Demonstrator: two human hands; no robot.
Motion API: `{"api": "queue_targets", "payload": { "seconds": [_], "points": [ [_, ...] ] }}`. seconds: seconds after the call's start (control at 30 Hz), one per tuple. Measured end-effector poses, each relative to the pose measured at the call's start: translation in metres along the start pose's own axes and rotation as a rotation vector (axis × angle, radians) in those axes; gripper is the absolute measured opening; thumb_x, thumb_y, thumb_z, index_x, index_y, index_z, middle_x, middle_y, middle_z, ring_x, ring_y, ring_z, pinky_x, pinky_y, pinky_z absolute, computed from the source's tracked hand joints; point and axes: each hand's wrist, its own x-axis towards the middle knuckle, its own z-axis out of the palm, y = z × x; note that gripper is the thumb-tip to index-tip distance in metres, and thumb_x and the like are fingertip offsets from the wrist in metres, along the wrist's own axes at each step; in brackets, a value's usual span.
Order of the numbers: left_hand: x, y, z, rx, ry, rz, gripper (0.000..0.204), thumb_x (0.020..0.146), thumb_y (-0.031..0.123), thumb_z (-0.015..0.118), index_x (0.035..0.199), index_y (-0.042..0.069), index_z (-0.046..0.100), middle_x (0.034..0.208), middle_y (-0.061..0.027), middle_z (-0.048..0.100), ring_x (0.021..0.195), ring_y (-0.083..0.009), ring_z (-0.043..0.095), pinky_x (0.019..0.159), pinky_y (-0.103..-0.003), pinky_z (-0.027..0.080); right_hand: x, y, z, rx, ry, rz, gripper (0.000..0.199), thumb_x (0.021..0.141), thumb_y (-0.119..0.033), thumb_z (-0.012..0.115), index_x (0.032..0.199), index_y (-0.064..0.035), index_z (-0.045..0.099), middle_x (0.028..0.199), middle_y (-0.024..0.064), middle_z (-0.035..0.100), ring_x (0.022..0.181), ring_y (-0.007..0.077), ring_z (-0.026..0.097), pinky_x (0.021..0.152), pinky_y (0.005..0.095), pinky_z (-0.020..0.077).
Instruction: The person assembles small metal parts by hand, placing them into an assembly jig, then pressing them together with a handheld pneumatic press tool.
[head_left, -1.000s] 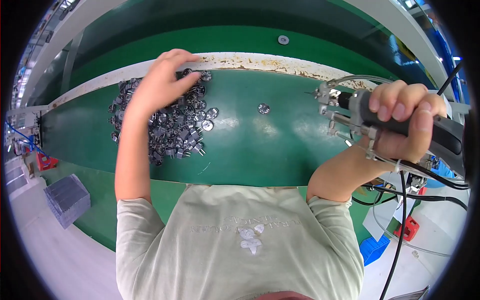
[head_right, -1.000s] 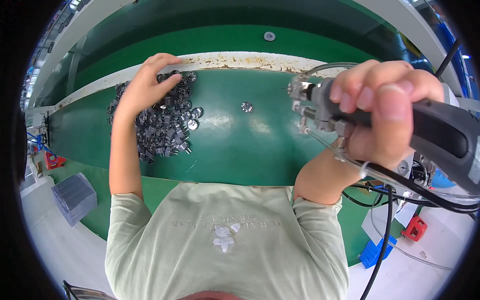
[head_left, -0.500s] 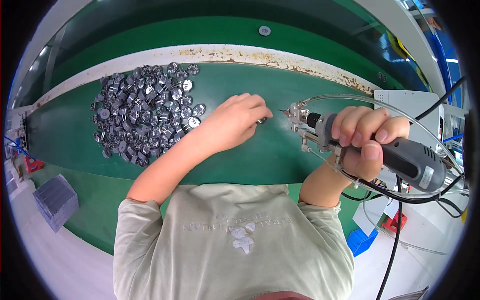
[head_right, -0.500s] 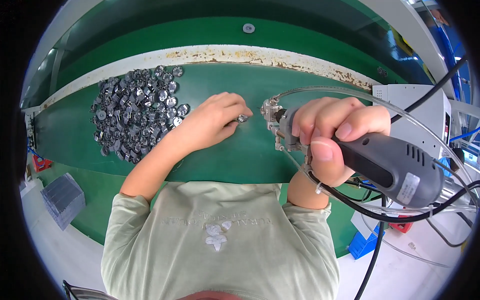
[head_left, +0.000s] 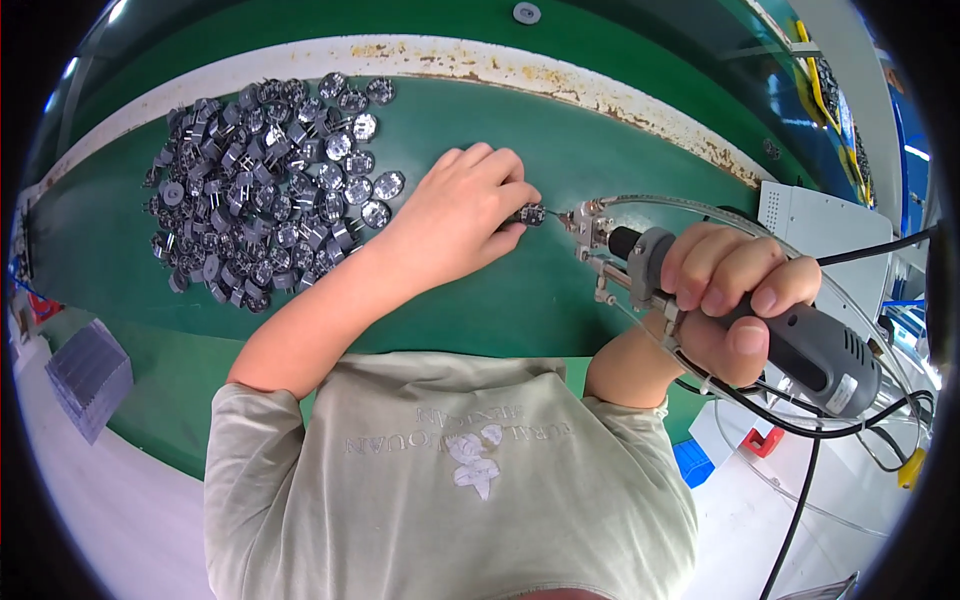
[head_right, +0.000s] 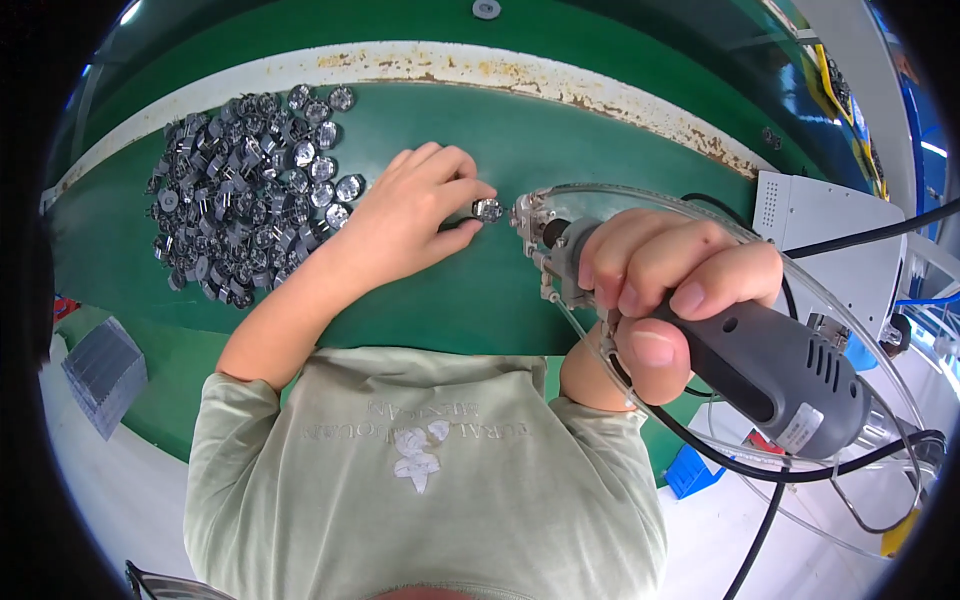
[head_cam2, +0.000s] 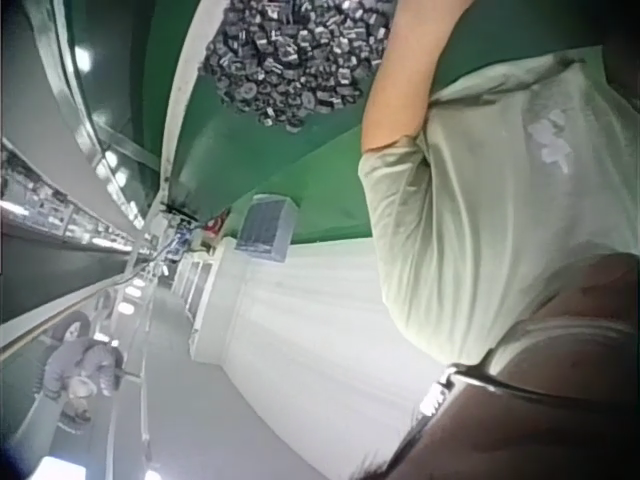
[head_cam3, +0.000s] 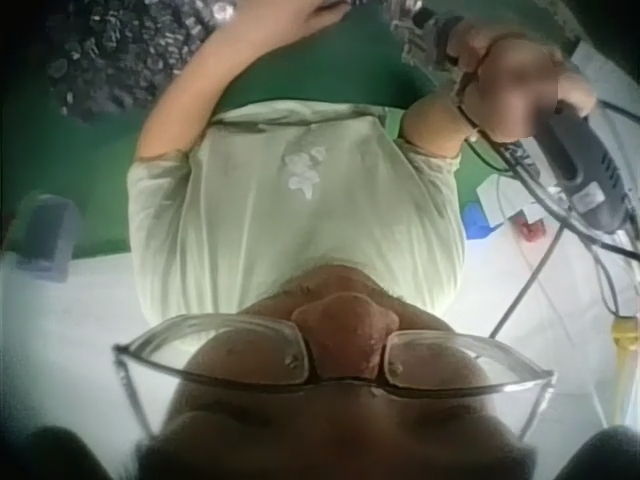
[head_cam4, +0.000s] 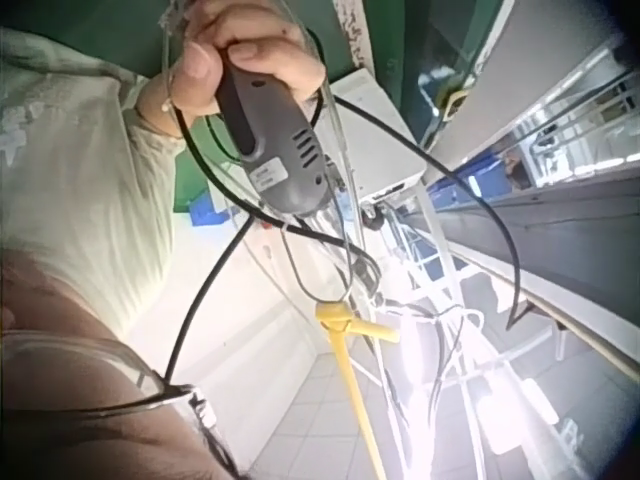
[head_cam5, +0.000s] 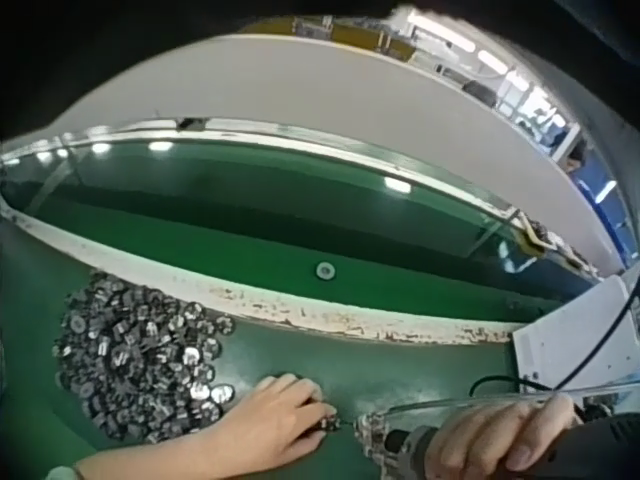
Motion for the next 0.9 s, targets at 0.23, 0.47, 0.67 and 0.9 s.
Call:
{"api": "queue_targets", "payload": {
  "seconds": [0.23,0.47,0.67,0.9],
  "points": [
    [0.0014,-0.0004,0.0024,-0.025,0.041,-0.012,0.028,0.073,0.015,0.075,0.098,0.007,0.067,0.095,-0.0047,0.053,0.094,-0.0237,0.053,0.082,-0.037,0.041,0.0018,0.0014,-0.0079,-0.008,-0.101,0.020,0.032,0.083,-0.011,0.070,0.096,-0.0086,0.041,0.071,0.0061,0.052,0.056,0.0180,0.054,0.050,0.0362,0.0481],
    [0.0013,-0.0008,0.0034,-0.031,0.042,-0.020,0.027,0.073,0.015,0.075,0.098,0.008,0.067,0.095,-0.0042,0.053,0.093,-0.0237,0.052,0.083,-0.037,0.041,0.0007,0.0043,-0.0071,-0.011,-0.092,0.034,0.034,0.083,-0.014,0.071,0.097,-0.0089,0.041,0.071,0.0059,0.052,0.057,0.0184,0.054,0.052,0.0366,0.0482],
    [0.0009,-0.0008,0.0036,-0.038,0.047,-0.023,0.027,0.073,0.014,0.075,0.098,0.008,0.067,0.095,-0.0041,0.053,0.094,-0.0240,0.053,0.084,-0.037,0.042,0.0001,0.0046,-0.0078,-0.021,-0.104,0.042,0.034,0.084,-0.015,0.072,0.097,-0.0091,0.041,0.071,0.0056,0.052,0.057,0.0184,0.054,0.052,0.0359,0.0482],
    [-0.0002,-0.0013,0.0046,-0.034,0.051,-0.026,0.027,0.073,0.014,0.075,0.098,0.008,0.067,0.095,-0.0038,0.053,0.094,-0.0237,0.052,0.084,-0.037,0.042,-0.0001,0.0063,-0.0068,-0.028,-0.120,0.042,0.033,0.084,-0.015,0.071,0.096,-0.0092,0.041,0.072,0.0055,0.052,0.056,0.0179,0.054,0.052,0.0352,0.0482]
  ]
}}
